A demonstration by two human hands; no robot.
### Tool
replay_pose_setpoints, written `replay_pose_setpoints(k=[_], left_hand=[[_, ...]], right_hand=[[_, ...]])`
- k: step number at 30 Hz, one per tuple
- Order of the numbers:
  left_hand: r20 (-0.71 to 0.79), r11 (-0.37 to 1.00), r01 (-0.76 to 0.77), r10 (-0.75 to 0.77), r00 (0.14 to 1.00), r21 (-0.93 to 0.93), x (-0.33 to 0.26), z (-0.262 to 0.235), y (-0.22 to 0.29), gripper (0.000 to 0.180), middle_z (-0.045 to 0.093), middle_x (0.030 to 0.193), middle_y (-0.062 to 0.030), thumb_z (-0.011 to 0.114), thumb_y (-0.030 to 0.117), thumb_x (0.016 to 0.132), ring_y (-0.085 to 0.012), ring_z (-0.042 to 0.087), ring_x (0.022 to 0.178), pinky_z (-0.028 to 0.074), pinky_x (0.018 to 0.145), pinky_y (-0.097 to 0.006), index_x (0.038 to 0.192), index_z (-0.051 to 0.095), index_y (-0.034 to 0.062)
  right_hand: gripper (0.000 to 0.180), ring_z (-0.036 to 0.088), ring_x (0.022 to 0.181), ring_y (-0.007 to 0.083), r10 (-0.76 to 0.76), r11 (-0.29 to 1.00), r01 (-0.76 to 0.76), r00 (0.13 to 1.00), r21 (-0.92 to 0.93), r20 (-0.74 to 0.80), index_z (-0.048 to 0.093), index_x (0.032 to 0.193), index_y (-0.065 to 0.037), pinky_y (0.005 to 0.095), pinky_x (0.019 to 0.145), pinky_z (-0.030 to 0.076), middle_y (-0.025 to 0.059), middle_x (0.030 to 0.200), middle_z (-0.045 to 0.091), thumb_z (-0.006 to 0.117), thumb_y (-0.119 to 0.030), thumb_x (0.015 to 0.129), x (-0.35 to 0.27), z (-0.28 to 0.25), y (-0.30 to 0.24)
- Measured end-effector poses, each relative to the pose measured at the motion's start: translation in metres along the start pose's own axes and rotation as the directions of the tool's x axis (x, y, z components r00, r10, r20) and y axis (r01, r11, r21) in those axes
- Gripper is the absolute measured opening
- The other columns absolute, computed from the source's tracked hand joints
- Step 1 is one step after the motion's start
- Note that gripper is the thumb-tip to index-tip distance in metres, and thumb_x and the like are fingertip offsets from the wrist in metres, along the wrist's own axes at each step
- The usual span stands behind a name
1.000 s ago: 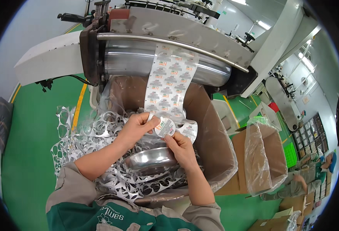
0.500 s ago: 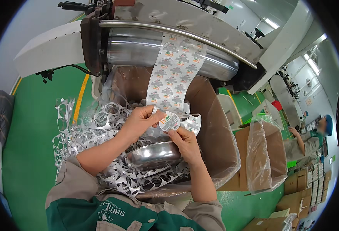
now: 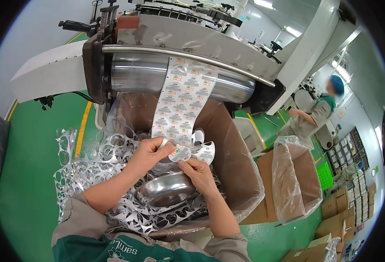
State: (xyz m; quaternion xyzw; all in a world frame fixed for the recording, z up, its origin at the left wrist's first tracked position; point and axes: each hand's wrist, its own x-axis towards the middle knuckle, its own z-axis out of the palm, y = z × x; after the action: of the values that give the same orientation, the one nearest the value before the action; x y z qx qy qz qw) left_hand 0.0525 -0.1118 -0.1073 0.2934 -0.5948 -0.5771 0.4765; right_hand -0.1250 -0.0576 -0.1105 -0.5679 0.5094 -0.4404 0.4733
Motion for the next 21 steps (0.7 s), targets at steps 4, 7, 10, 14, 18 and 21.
replay_pose_setpoints(k=[4,7,10,14,18,21], left_hand=[[0.017,0.998,0.046,-0.046,0.999,0.046,0.001,-0.002,-0.003,0.014,0.058,0.077,0.0039,0.061,0.016,0.085,-0.0029,0.047,0.072,0.039,0.066,-0.021,0.084,0.062,0.0021],[0.017,0.998,0.045,-0.046,0.999,0.038,0.000,-0.001,0.000,0.015,0.057,0.076,0.0045,0.061,0.017,0.085,-0.0028,0.046,0.071,0.038,0.065,-0.020,0.084,0.062,0.0023],[-0.013,0.999,0.009,-0.008,1.000,0.037,0.001,0.001,-0.003,0.019,0.054,0.069,0.0057,0.062,0.020,0.084,-0.0016,0.042,0.066,0.036,0.058,-0.020,0.082,0.062,0.0017],[0.001,0.983,0.003,-0.003,1.000,0.186,0.004,-0.004,-0.003,0.022,0.057,0.072,0.0009,0.061,0.022,0.084,-0.0051,0.046,0.067,0.039,0.062,-0.022,0.086,0.061,0.0000],[0.119,0.628,-0.230,0.215,0.969,0.743,0.013,-0.035,-0.013,0.045,0.057,0.106,-0.0167,0.063,0.034,0.079,-0.0326,0.054,0.096,0.042,0.083,-0.036,0.108,0.057,0.0008],[0.189,0.415,-0.227,0.131,0.973,0.881,-0.003,-0.046,-0.007,0.057,0.053,0.115,-0.0185,0.059,0.043,0.079,-0.0342,0.047,0.110,0.033,0.096,-0.042,0.120,0.049,0.0036]], right_hand=[[0.023,0.032,0.058,0.0016,0.004,1.000,-0.004,1.000,0.019,0.007,0.061,0.077,-0.001,0.0196,0.049,0.026,-0.0094,0.061,0.042,0.058,-0.022,0.088,0.001,-0.001,0.004],[0.023,0.035,0.060,0.0012,0.065,0.998,-0.066,0.997,0.006,0.033,0.062,0.079,-0.001,0.0190,0.051,0.028,-0.0092,0.064,0.045,0.057,-0.022,0.088,0.000,-0.004,-0.002],[0.023,0.036,0.062,0.0010,0.057,0.998,-0.058,0.998,0.023,0.031,0.062,0.080,-0.001,0.0189,0.052,0.030,-0.0089,0.066,0.047,0.057,-0.022,0.089,0.000,-0.003,-0.003],[0.024,0.037,0.061,0.0010,0.081,0.996,-0.081,0.997,0.043,0.012,0.062,0.079,-0.001,0.0188,0.052,0.030,-0.0088,0.065,0.047,0.058,-0.022,0.088,0.002,-0.002,0.001],[0.031,0.042,0.053,0.0070,0.114,0.949,-0.155,0.980,-0.274,-0.162,0.063,0.076,-0.001,0.0256,0.047,0.034,-0.0001,0.055,0.047,0.051,-0.028,0.088,0.016,-0.023,0.005],[0.044,0.059,0.078,0.0378,0.091,0.623,-0.304,0.943,-0.721,-0.319,0.063,0.086,-0.001,0.0436,0.071,0.044,0.0167,0.081,0.064,0.047,-0.042,0.087,0.029,-0.065,0.039]])
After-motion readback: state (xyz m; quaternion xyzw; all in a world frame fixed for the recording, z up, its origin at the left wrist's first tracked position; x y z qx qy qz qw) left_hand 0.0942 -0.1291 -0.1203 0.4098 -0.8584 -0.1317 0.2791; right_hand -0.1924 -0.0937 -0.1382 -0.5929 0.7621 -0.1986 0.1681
